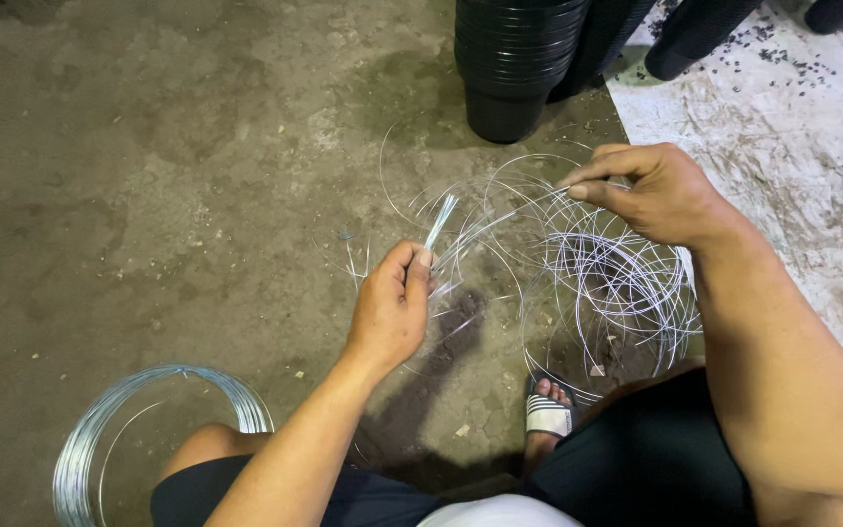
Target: The person sits on the floor and repeatedly cuts thin metal wire into short lengths using shears. They gather the cut pieces into a bundle and continue cutting additional lengths from a coiled wire supply.
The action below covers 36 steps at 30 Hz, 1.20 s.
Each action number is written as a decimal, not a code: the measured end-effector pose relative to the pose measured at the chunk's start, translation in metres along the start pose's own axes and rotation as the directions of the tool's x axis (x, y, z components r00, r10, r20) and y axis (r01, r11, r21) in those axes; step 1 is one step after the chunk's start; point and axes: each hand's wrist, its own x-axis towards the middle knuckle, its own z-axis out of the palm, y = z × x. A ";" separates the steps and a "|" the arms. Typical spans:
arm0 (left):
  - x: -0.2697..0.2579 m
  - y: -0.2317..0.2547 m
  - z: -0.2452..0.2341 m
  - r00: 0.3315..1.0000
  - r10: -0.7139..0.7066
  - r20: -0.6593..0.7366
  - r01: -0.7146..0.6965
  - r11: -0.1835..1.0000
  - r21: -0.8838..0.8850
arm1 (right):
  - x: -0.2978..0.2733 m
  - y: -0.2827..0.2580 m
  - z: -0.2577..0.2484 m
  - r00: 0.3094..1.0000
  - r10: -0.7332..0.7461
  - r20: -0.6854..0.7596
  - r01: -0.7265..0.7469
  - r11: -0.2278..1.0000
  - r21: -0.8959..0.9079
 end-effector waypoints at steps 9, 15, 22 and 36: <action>0.004 0.000 -0.002 1.000 -0.021 0.022 0.021 1.000 0.016 | 0.000 -0.011 0.000 0.981 -0.184 0.057 0.189 0.976 -0.109; 0.003 -0.001 0.009 0.999 -0.024 0.036 0.022 0.999 0.049 | -0.002 -0.031 0.032 0.887 -0.457 0.059 0.452 0.837 -0.308; 0.005 0.001 0.011 0.999 -0.021 -0.031 0.023 0.996 0.085 | -0.001 -0.031 0.028 0.953 -0.303 -0.003 0.298 0.940 -0.164; 0.006 -0.004 0.014 0.996 -0.008 -0.092 0.007 1.000 -0.013 | -0.002 -0.024 0.043 0.912 -0.299 -0.282 0.326 0.944 0.054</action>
